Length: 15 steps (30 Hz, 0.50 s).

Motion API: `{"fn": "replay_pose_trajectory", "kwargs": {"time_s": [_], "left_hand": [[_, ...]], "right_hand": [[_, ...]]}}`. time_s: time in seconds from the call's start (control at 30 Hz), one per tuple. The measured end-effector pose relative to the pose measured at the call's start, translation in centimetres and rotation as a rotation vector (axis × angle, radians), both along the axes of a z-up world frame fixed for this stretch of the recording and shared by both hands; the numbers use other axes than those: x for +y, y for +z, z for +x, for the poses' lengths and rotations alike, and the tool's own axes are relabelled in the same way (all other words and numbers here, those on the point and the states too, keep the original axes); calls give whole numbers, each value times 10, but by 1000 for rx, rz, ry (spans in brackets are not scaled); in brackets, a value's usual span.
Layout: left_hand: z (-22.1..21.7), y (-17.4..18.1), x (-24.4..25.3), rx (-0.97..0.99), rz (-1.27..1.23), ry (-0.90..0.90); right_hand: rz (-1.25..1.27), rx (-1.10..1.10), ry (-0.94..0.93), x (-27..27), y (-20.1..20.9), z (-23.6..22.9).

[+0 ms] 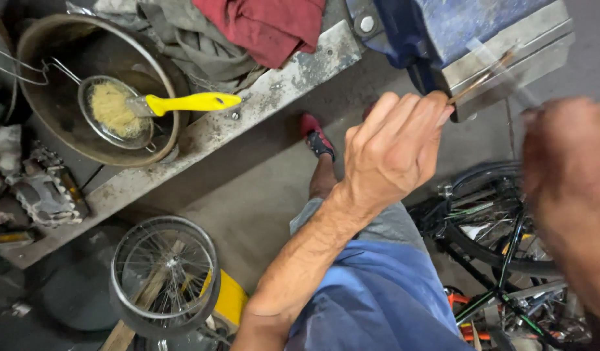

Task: Filing the end of a bicycle cable housing to ensure a smooth finish.

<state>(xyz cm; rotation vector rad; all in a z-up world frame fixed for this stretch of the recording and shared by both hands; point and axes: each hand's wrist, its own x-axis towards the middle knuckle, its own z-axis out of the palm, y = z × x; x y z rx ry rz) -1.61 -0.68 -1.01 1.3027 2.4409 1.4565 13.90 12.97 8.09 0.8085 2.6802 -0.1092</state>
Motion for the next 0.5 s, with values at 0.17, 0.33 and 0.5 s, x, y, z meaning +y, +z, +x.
{"fn": "replay_pose_trajectory", "kwargs": {"time_s": [0.17,0.33,0.5], "left_hand": [[-1,2,1,26,-12,-24],[-2,2,5,9,15,-38],[1,1,4,24,11,-21]], "right_hand": [[-175,-67,-90,16,-34,36],[55,-176,87,4,-18,22],[-6,-172,-99,23,-37,32]]}}
